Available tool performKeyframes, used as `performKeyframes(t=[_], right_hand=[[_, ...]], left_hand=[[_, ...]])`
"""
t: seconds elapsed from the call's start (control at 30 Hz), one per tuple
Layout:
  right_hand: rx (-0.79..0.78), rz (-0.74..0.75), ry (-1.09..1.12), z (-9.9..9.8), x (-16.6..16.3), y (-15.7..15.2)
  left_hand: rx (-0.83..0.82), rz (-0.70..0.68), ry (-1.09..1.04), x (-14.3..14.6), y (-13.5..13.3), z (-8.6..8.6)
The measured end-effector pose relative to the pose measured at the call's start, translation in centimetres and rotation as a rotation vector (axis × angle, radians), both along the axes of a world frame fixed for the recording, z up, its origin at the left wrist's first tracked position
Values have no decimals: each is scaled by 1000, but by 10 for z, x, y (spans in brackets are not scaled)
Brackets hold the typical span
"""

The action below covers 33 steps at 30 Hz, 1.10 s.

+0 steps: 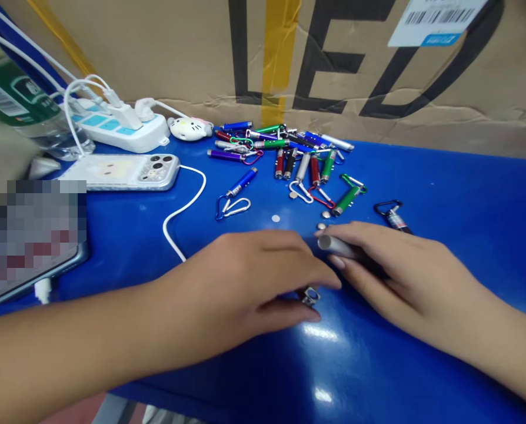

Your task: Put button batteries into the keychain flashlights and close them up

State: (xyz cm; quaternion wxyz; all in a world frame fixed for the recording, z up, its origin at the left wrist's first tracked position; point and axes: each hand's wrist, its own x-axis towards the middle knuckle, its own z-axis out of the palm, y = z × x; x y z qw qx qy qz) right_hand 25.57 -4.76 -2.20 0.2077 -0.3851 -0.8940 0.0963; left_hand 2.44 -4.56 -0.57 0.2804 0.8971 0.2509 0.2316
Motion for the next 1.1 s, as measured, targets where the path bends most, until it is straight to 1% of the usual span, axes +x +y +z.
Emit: performKeyframes(t=[0.07, 0.2, 0.37, 0.43, 0.53, 0.6, 0.7, 0.83, 1.0, 1.1], right_hand=[[-14, 16, 5, 0, -1, 0], [-35, 50, -4, 0, -2, 0], [-49, 72, -8, -1, -2, 0], [-44, 76, -8, -1, -2, 0], [-40, 73, -14, -1, -2, 0], [-44, 70, -14, -1, -2, 0], [-46, 66, -11, 1, -3, 0], [-55, 62, -12, 4, -4, -1], [-51, 50, 10, 5, -5, -3], [-44, 67, 26, 6, -7, -4]], left_hand=[[-48, 66, -20, -1, 3, 5], [-164, 134, -41, -1, 7, 9], [-331, 219, -66, 0, 8, 7], [-409, 266, -90, 0, 8, 6], [-490, 299, -144, 0, 9, 4], [-500, 318, -176, 0, 9, 4], [-450, 352, -214, 0, 10, 5], [-406, 345, -240, 2, 8, 7], [-506, 352, -306, 4, 5, 5], [-516, 352, -340, 4, 6, 3]])
